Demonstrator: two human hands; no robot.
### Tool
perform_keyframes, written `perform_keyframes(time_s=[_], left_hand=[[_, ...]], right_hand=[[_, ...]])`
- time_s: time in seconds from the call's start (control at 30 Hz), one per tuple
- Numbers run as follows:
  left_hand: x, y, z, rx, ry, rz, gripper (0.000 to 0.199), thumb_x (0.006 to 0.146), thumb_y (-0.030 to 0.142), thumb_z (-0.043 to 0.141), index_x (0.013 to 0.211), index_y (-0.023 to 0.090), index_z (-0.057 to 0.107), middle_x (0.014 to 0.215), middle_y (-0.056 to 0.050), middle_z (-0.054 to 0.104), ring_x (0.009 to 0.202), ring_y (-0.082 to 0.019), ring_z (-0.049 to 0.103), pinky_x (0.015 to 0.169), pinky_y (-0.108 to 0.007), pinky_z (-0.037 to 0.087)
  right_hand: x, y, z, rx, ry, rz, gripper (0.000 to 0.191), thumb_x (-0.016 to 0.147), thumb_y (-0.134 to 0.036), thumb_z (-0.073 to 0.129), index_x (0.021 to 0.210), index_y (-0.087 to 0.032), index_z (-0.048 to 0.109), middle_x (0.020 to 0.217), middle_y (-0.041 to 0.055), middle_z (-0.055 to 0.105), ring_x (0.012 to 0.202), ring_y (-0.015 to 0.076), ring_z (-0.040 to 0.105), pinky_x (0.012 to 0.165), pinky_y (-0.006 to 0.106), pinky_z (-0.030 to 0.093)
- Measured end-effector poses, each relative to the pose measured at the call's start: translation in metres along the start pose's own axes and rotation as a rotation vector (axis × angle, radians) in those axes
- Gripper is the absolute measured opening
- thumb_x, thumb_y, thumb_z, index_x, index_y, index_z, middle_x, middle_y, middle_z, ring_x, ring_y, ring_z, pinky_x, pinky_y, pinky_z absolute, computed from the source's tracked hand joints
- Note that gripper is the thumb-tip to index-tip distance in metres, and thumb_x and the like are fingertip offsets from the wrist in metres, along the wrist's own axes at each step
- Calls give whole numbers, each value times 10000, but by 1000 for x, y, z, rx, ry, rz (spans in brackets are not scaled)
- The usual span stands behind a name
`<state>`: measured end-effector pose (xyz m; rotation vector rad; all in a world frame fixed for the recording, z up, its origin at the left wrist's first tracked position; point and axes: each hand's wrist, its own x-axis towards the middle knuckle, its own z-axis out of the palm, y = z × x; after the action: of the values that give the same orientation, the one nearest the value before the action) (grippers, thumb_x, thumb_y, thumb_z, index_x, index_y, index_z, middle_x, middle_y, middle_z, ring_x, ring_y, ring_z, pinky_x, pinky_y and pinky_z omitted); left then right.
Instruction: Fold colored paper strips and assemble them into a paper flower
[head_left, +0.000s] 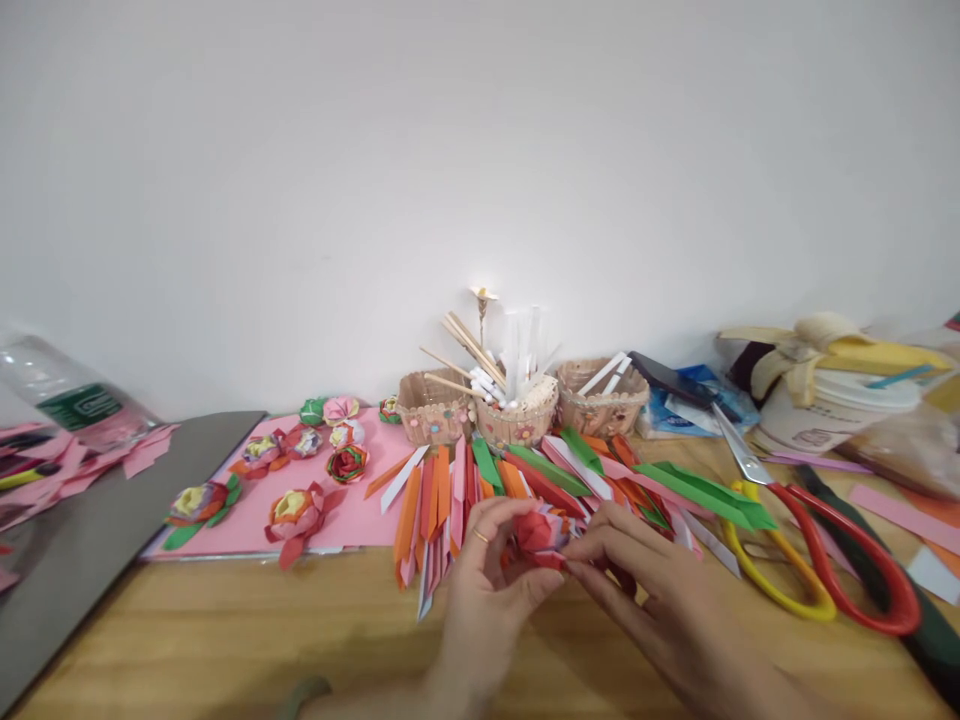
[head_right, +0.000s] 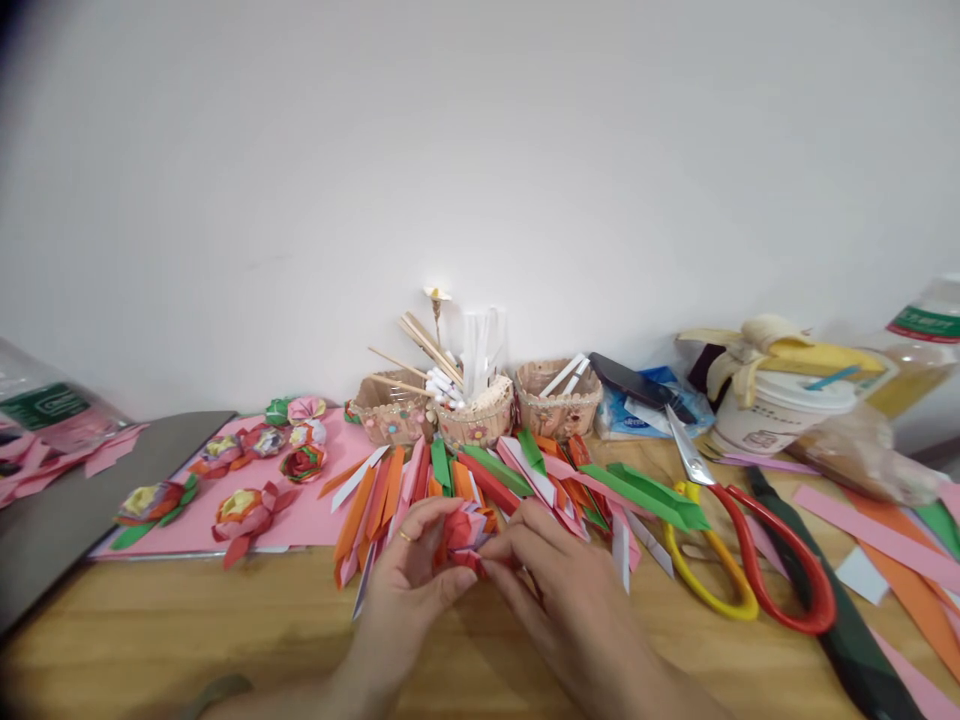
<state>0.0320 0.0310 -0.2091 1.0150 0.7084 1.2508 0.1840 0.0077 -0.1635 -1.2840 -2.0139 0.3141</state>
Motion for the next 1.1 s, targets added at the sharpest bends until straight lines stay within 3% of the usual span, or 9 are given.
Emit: perform_keyframes(time_s=[0.3, 0.47, 0.57, 0.7, 1.1], left_hand=[[5, -2, -11, 22, -90, 55, 382, 603, 267, 796, 967, 296, 684, 974, -14, 516, 897, -158, 523, 785, -240, 457], [8, -3, -12, -4, -90, 14, 390, 599, 268, 801, 967, 310, 680, 972, -7, 536, 911, -161, 518, 792, -246, 438], [8, -3, -13, -13, -85, -10, 389, 595, 260, 805, 962, 297, 680, 973, -10, 553, 941, -167, 518, 834, -256, 417], [6, -3, -14, -47, -83, -80, 380, 625, 272, 786, 986, 286, 669, 995, -19, 546, 948, -169, 517, 807, -253, 429], [3, 1, -10, -26, -128, -78, 304, 641, 262, 773, 932, 284, 687, 916, -2, 543, 831, -130, 522, 744, -230, 432]], right_hand=[[12, 5, 3, 178, -126, 128, 171, 799, -214, 613, 630, -199, 623, 626, -13, 573, 550, 112, 541, 461, 198, 380], [4, 13, 10, 225, -139, 113, 209, 883, -234, 512, 705, -211, 620, 708, -4, 578, 644, 117, 576, 566, 205, 443], [-2, 18, 18, 215, -134, 93, 199, 900, -211, 467, 777, -223, 623, 766, 8, 579, 694, 128, 590, 602, 213, 461], [-5, 21, 23, 130, -120, 137, 206, 869, -135, 469, 731, -216, 598, 740, -3, 558, 665, 126, 588, 579, 213, 450], [-3, 14, 13, 138, -216, 186, 173, 802, -101, 562, 662, -201, 550, 694, -19, 539, 615, 112, 540, 548, 198, 420]])
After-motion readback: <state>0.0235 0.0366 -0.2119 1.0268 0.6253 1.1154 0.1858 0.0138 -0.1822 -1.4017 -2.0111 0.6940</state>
